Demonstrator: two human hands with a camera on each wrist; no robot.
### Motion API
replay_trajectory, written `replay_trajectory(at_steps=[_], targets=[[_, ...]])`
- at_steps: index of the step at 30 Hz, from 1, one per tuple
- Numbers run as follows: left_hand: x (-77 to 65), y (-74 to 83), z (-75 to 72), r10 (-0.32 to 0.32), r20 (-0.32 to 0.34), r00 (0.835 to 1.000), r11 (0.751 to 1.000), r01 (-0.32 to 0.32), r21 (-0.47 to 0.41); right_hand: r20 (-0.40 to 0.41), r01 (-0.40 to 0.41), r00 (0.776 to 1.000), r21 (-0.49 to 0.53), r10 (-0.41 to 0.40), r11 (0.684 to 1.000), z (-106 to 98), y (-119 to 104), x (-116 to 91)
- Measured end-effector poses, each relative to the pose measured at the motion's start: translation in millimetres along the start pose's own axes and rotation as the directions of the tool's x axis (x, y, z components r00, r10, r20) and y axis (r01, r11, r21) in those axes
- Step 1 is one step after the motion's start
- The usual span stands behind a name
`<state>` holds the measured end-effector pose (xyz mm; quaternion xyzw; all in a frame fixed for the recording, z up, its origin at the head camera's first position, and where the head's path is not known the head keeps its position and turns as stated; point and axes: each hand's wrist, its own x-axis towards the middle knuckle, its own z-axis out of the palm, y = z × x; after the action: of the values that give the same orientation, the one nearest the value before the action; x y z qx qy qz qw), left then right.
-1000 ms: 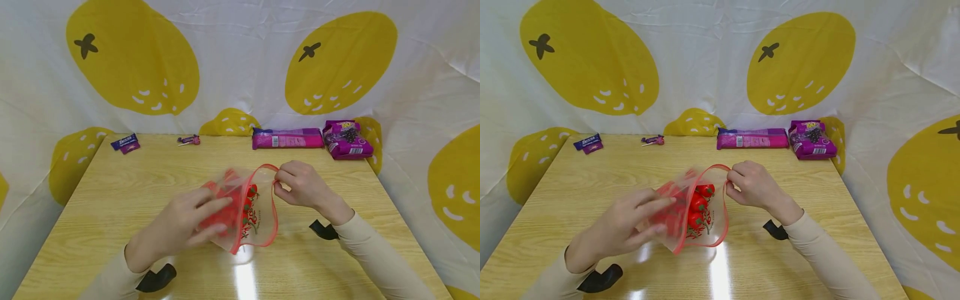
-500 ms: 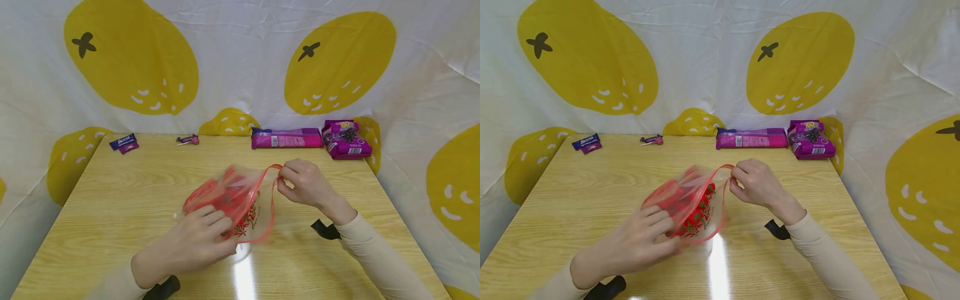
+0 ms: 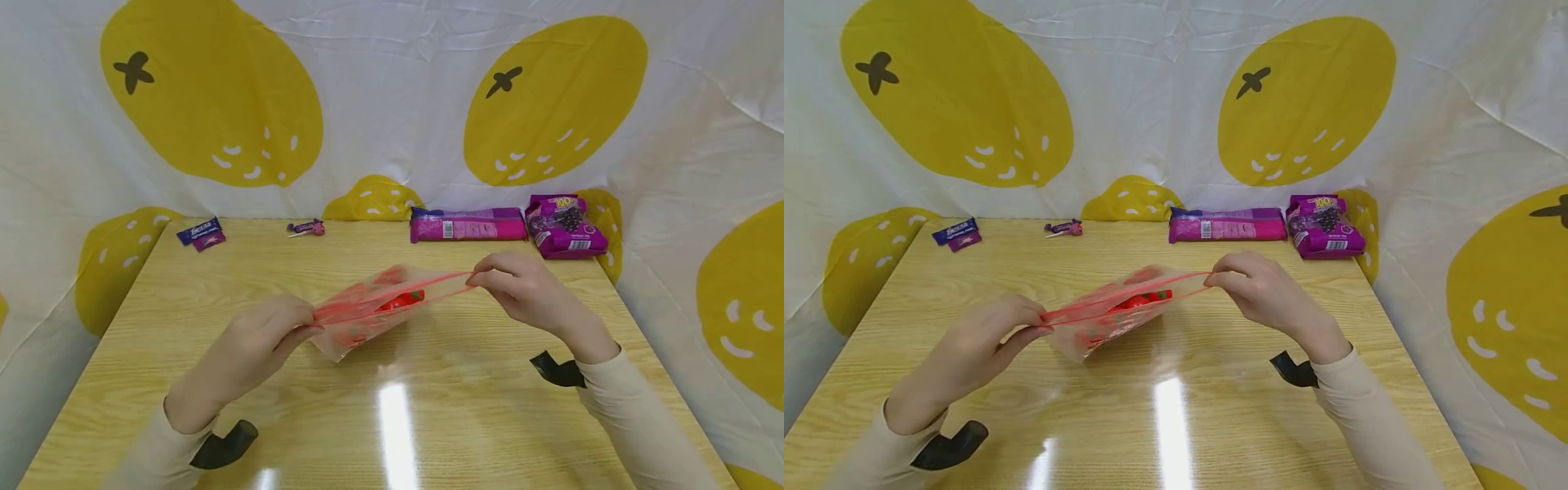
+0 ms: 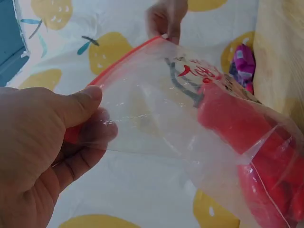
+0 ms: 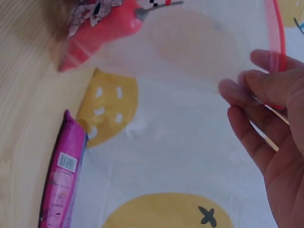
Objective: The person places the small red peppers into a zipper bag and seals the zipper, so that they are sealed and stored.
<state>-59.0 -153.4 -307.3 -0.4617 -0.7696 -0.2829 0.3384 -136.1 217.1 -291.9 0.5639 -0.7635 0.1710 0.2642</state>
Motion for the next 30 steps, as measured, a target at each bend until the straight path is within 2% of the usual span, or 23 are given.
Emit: replay_trajectory(at_steps=[4, 7, 9, 11, 13, 16, 18, 19, 20, 22, 24, 27, 29, 30], targets=[[-2.0, -9.8, -5.2, -0.058, -0.020, 0.998, 0.998, 0.058, -0.033, -0.072, 0.045, 0.997, 0.145, -0.035, 0.988, -8, -7, 1], [1.0, -16.6, -6.4, -0.071, -0.072, 0.995, 0.997, 0.071, -0.002, -0.157, 0.071, 0.987, 0.294, -0.026, 0.953, -15, -13, 4], [3.0, -21.0, -7.4, -0.083, -0.115, 0.990, 0.996, 0.086, 0.017, -0.194, 0.052, 0.981, 0.389, 0.026, 0.920, -21, -17, 6], [3.7, -25.1, -8.9, -0.104, -0.149, 0.983, 0.994, 0.107, 0.012, -0.213, -0.009, 0.969, 0.471, 0.124, 0.882, -25, -21, 7], [3.2, -29.0, -10.3, -0.128, -0.161, 0.979, 0.992, 0.128, -0.009, -0.208, -0.100, 0.945, 0.550, 0.252, 0.829, -27, -24, 8], [0.6, -33.9, -11.5, -0.162, -0.130, 0.978, 0.987, 0.163, -0.007, -0.165, -0.228, 0.886, 0.657, 0.432, 0.719, -23, -26, 7], [-0.7, -35.6, -11.5, -0.175, -0.096, 0.980, 0.984, 0.178, 0.029, -0.142, -0.286, 0.847, 0.692, 0.513, 0.663, -16, -24, 6], [-0.7, -35.6, -11.3, -0.176, -0.079, 0.981, 0.981, 0.181, 0.063, -0.140, -0.304, 0.829, 0.700, 0.541, 0.646, -13, -23, 5], [0.0, -34.9, -11.0, -0.177, -0.066, 0.982, 0.978, 0.183, 0.104, -0.148, -0.315, 0.815, 0.699, 0.560, 0.642, -9, -22, 5], [4.3, -31.6, -9.4, -0.162, -0.051, 0.985, 0.968, 0.169, 0.188, -0.172, -0.343, 0.793, 0.665, 0.584, 0.663, -3, -21, 5], [12.8, -24.8, -5.1, -0.125, -0.056, 0.991, 0.959, 0.135, 0.251, -0.200, -0.354, 0.788, 0.628, 0.583, 0.693, 1, -23, 8], [31.2, -8.0, 7.0, -0.050, -0.068, 0.996, 0.967, 0.066, 0.245, -0.198, -0.370, 0.807, 0.564, 0.556, 0.738, 6, -33, 20], [43.1, 4.3, 19.0, -0.011, -0.070, 0.998, 0.980, 0.025, 0.198, -0.187, -0.355, 0.832, 0.544, 0.522, 0.761, 14, -38, 25], [48.2, 10.0, 24.8, -0.007, -0.050, 0.999, 0.985, 0.015, 0.172, -0.176, -0.353, 0.843, 0.533, 0.508, 0.769, 18, -41, 27]])
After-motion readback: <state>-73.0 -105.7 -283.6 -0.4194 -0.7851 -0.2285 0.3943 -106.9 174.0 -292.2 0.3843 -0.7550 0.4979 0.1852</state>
